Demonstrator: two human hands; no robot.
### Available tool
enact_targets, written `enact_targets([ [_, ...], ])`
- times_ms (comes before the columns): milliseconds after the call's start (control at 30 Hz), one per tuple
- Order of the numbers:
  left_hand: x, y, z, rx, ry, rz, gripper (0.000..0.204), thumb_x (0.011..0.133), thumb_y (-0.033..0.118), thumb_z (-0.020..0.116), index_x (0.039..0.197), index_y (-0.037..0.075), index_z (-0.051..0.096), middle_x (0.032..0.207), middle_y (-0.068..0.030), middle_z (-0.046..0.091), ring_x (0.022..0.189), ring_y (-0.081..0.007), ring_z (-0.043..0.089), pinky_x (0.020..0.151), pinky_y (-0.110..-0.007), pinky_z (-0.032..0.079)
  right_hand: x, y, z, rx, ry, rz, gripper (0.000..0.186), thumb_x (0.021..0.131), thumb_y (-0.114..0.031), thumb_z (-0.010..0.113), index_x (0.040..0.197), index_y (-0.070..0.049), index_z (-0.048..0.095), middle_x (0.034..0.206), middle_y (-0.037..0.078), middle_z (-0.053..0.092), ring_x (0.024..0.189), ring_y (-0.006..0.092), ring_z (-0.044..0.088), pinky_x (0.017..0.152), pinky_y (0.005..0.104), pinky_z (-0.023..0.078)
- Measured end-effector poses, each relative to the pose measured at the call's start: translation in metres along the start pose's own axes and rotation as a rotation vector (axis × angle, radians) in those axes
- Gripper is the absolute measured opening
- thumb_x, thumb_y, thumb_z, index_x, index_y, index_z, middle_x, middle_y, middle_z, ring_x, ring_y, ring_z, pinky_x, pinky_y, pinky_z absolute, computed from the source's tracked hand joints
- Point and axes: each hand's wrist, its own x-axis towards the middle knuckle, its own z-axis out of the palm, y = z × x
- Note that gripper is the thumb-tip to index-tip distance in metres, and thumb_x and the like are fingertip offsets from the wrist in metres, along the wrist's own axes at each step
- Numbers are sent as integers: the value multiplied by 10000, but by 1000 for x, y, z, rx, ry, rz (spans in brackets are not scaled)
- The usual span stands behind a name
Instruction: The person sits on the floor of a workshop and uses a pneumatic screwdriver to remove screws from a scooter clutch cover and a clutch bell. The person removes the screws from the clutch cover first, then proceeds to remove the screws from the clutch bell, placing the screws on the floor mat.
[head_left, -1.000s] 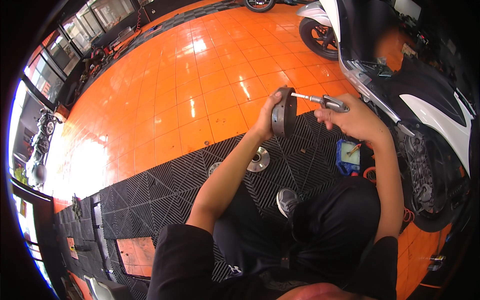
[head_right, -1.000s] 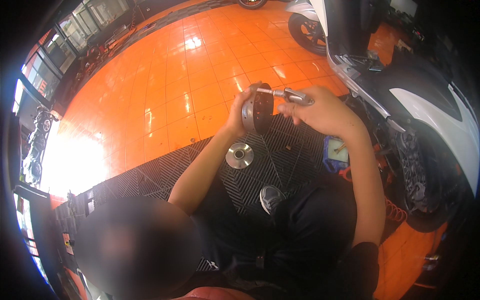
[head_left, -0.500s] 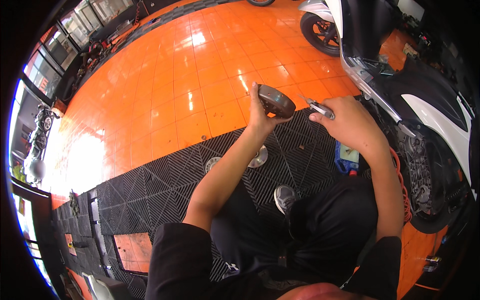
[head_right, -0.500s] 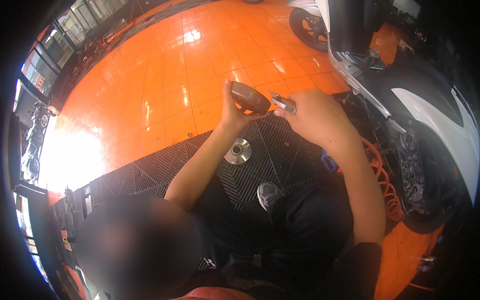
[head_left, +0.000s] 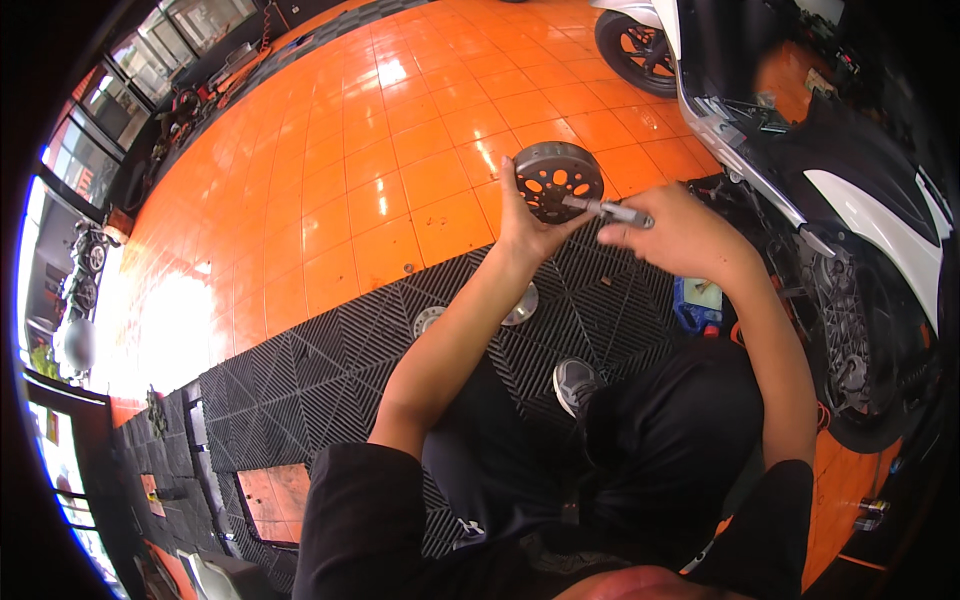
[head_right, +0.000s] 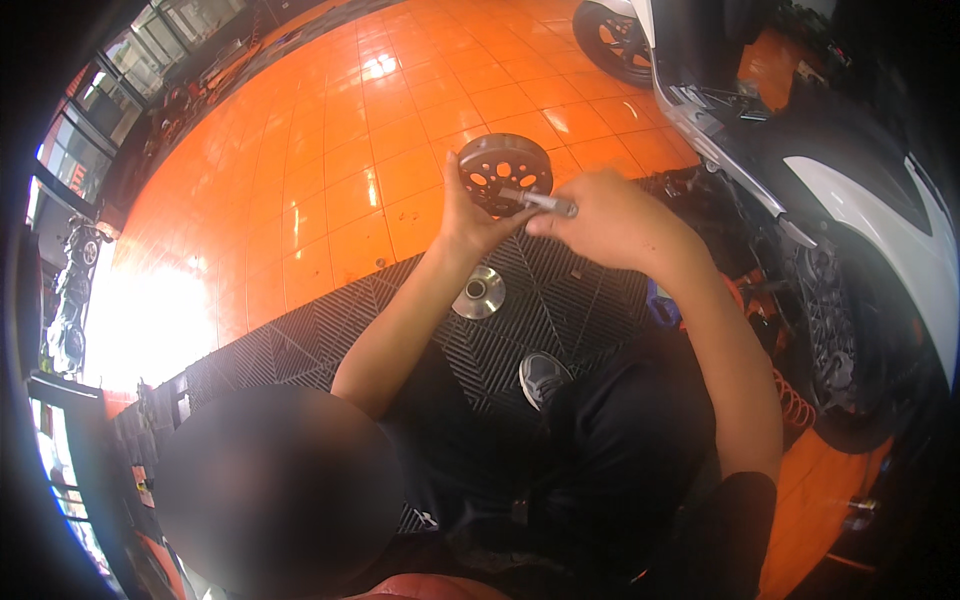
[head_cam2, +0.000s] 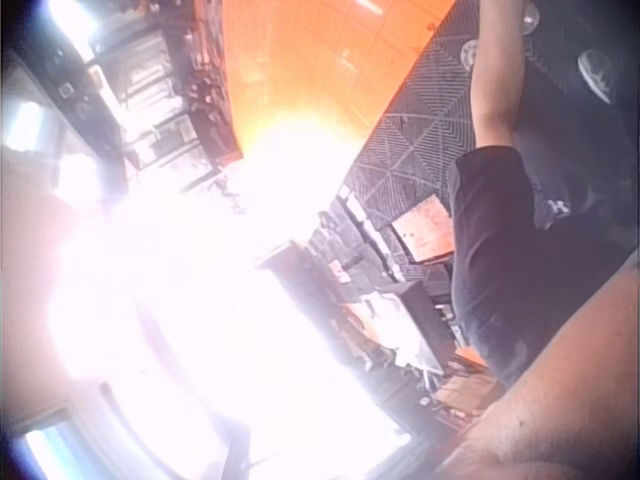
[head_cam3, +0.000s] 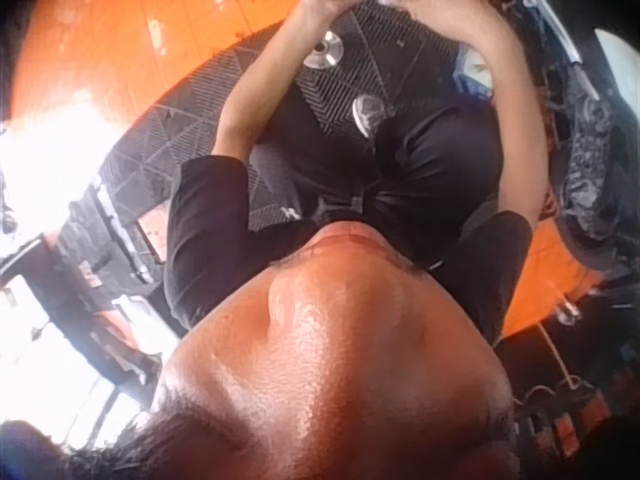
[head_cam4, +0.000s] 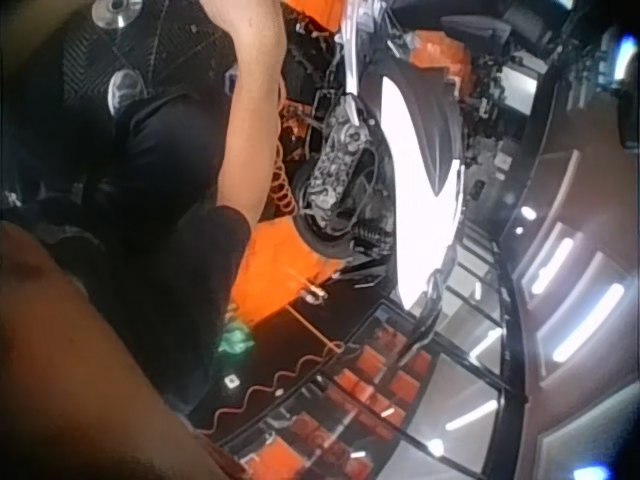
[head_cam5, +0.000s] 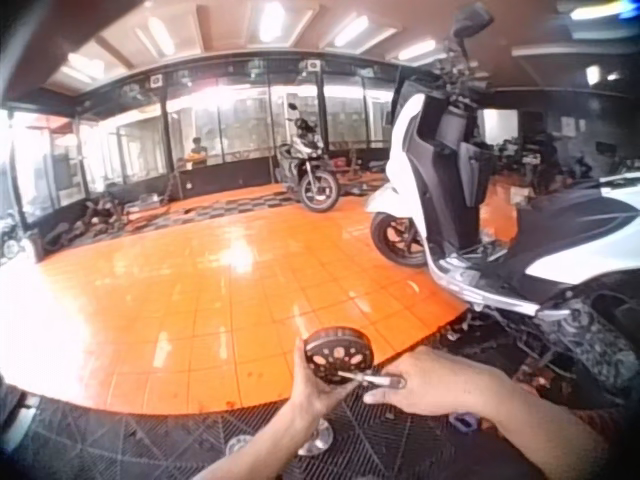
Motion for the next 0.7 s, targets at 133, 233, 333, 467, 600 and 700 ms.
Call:
enact_targets([
  [133, 8, 6, -10, -52, -15, 27, 935, 882, 834, 384, 1467, 105, 402, 1487, -220, 401, 1379, -421, 403, 1117, -629, 382, 4, -3, 1, -55, 99, 45, 443, 927, -442, 677, 937, -1, 719, 745, 172, 682, 749, 329, 691, 736, 439, 526],
  [233, 3, 10, -6, -172, 6, -20, 924, 897, 836, 329, 1466, 112, 407, 1487, -212, 400, 1373, -414, 410, 1116, -628, 381, 3, -2, 0, -111, 129, 91, 442, 931, -436, 675, 909, 4, 714, 762, 184, 682, 768, 341, 695, 738, 455, 524],
  [333, -2, 15, -1, -202, -23, -35, 942, 900, 848, 236, 1473, 118, 403, 1474, -207, 412, 1361, -399, 424, 1111, -627, 381, 6, 0, 2, -124, 133, 79, 446, 928, -439, 677, 898, 5, 711, 777, 191, 686, 780, 349, 698, 743, 463, 527],
  [467, -5, 18, 1, -168, -93, -9, 861, 948, 776, 170, 1479, 129, 373, 1483, -178, 392, 1382, -370, 389, 1095, -613, 412, 3, -1, 1, -123, 214, 89, 451, 918, -446, 685, 894, 4, 710, 800, 203, 692, 798, 361, 701, 751, 469, 532],
  [600, -10, 21, 4, -191, -67, -25, 856, 943, 772, 179, 1474, 127, 368, 1471, -180, 395, 1367, -366, 399, 1088, -619, 410, 4, -1, -2, -182, 130, 122, 428, 920, -426, 686, 889, -1, 714, 808, 203, 696, 805, 365, 702, 757, 475, 534],
  [700, -12, 21, 8, -189, -68, -38, 857, 941, 771, 185, 1478, 125, 354, 1473, -189, 383, 1362, -381, 397, 1083, -632, 406, 9, 7, 2, -109, 249, 92, 423, 918, -421, 690, 894, 1, 719, 813, 206, 698, 807, 366, 703, 759, 477, 534],
])
